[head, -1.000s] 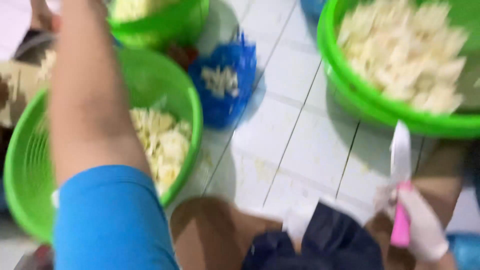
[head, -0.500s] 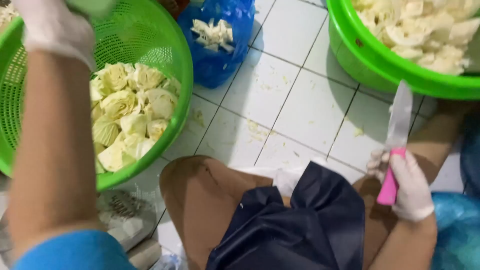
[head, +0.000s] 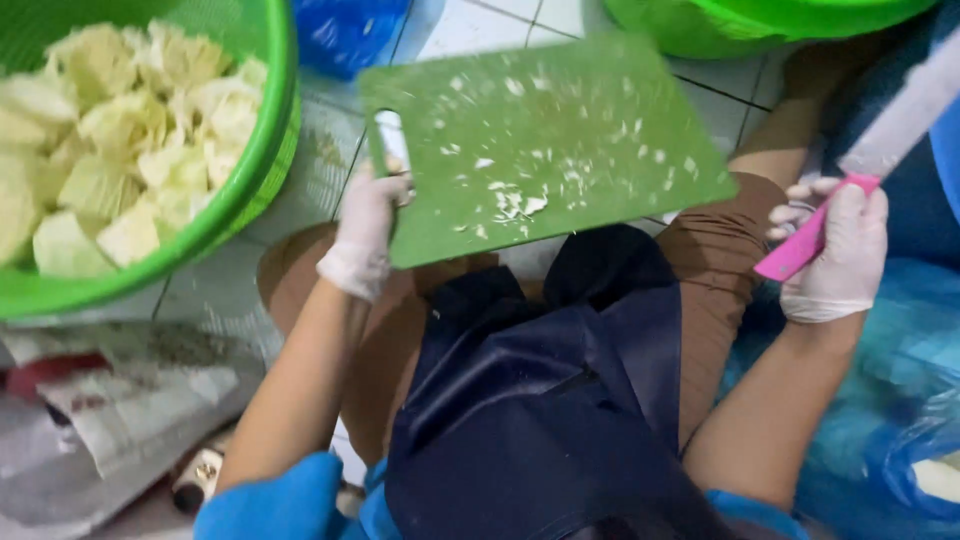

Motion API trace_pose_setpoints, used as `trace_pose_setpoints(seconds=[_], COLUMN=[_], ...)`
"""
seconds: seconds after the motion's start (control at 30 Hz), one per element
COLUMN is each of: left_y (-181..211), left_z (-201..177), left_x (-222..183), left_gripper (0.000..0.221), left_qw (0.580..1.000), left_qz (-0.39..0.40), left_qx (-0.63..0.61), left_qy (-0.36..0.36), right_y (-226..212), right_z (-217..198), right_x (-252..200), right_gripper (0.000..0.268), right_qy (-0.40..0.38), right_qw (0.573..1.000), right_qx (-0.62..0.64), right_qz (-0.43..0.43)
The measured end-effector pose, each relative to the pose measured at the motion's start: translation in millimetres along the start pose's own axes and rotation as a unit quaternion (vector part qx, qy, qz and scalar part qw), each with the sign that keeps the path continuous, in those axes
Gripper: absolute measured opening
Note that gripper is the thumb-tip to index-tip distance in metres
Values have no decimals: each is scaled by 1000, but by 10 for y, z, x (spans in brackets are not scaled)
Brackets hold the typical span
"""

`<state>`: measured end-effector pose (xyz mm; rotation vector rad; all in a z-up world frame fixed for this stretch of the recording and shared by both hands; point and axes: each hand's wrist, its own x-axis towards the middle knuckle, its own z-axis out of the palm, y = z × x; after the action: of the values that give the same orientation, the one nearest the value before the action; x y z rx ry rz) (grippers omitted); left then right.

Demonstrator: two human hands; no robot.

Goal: Shredding cabbage into thin strips using a knife on a cutting board while sitting on the floor.

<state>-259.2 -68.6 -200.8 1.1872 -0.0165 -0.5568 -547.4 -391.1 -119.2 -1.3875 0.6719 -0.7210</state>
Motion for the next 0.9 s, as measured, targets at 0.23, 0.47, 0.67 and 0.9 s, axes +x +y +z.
trace_pose_setpoints(seconds=[0.23,0.47,0.67,0.9], left_y=[-892,-1134,-802,-884], left_z=[-232,-405,-313,-220], left_x=[692,1254,999,749], left_gripper=[43,39,60,48], left_qw=[985,907,862,842], left_qz=[-23,-66,-108,-13], left_qx=[160,378,475,526], left_qy=[60,171,140,121], right_y=[580,1683,2029,2191], right_z=[260,930,809,895], right_x=[215,224,413,408], right_gripper=[14,23,18,20], right_qy=[-24,-42,-36,-54], right_qw=[998,976,964,967], right_qx=[38,73,45,-31], right_qz=[47,198,261,248])
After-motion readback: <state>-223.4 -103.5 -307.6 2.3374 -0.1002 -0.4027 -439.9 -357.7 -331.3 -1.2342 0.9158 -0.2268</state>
